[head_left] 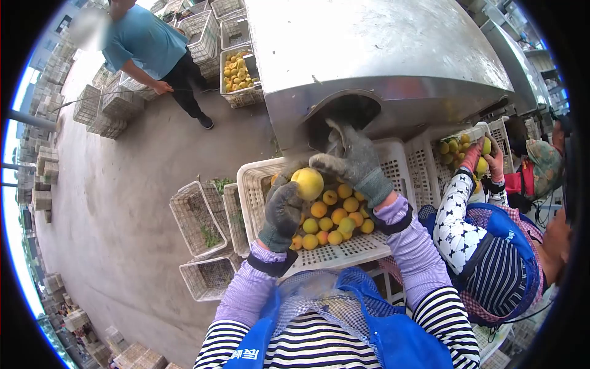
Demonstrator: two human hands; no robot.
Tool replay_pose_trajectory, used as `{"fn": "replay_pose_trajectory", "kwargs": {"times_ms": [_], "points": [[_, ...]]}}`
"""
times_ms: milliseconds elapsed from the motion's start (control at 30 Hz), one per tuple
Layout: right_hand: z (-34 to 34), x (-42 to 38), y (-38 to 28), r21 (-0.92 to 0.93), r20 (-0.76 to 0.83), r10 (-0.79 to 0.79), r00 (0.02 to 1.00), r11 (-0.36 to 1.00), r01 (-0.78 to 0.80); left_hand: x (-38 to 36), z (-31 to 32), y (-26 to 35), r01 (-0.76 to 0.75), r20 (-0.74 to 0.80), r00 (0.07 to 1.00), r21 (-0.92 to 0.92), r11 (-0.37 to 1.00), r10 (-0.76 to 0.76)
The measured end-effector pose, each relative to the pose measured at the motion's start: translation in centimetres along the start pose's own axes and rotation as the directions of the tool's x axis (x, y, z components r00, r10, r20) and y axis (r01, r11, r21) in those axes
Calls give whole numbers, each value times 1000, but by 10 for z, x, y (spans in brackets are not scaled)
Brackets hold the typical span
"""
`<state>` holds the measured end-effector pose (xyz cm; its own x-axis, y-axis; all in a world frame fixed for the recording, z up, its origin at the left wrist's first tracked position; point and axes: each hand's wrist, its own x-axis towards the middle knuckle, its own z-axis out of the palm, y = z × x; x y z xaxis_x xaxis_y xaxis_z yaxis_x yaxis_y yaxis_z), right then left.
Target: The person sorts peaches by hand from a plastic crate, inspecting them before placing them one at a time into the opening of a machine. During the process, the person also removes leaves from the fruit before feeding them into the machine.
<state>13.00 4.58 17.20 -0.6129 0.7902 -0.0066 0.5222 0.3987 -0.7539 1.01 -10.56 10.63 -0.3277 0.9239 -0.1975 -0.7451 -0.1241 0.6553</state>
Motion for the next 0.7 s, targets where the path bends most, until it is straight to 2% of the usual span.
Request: {"fn": "replay_pose_trajectory", "kwargs": {"times_ms": [33, 67, 167, 267, 300, 400, 500, 600, 700], "points": [[8, -23, 5, -8, -1, -147, 989, 989, 147, -3, 5, 2, -69, 59, 996, 81, 994, 64], [20, -44, 14, -13, -3, -287, 958, 958, 287, -7, 9, 3, -86, 39, 996, 156, 984, 81], [47, -81, 17, -197, -251, -416, 874, 906, 374, -11, 16, -2, -121, -34, 989, 397, 910, 146], [59, -84, 24, -121, -392, -327, 860, 945, 304, -13, 24, -19, -254, 49, 957, 623, 740, 287], [57, -84, 21, -74, -401, -312, 861, 948, 309, -16, 32, -24, -247, -11, 949, 595, 765, 314], [45, -73, 14, -60, -413, -350, 841, 932, 359, -10, 42, -3, -40, -8, 999, 435, 900, 48], [44, -73, 21, -89, -344, -217, 914, 976, 198, -2, 42, -4, -90, 23, 996, 501, 861, 90], [41, -54, 23, -156, -332, -200, 922, 976, 155, 4, 35, -9, -181, 19, 978, 583, 792, 210], [36, 3, 29, -379, -176, 129, 976, 906, -188, 1, 5, -20, -226, -10, 948, 682, 696, 318]]}}
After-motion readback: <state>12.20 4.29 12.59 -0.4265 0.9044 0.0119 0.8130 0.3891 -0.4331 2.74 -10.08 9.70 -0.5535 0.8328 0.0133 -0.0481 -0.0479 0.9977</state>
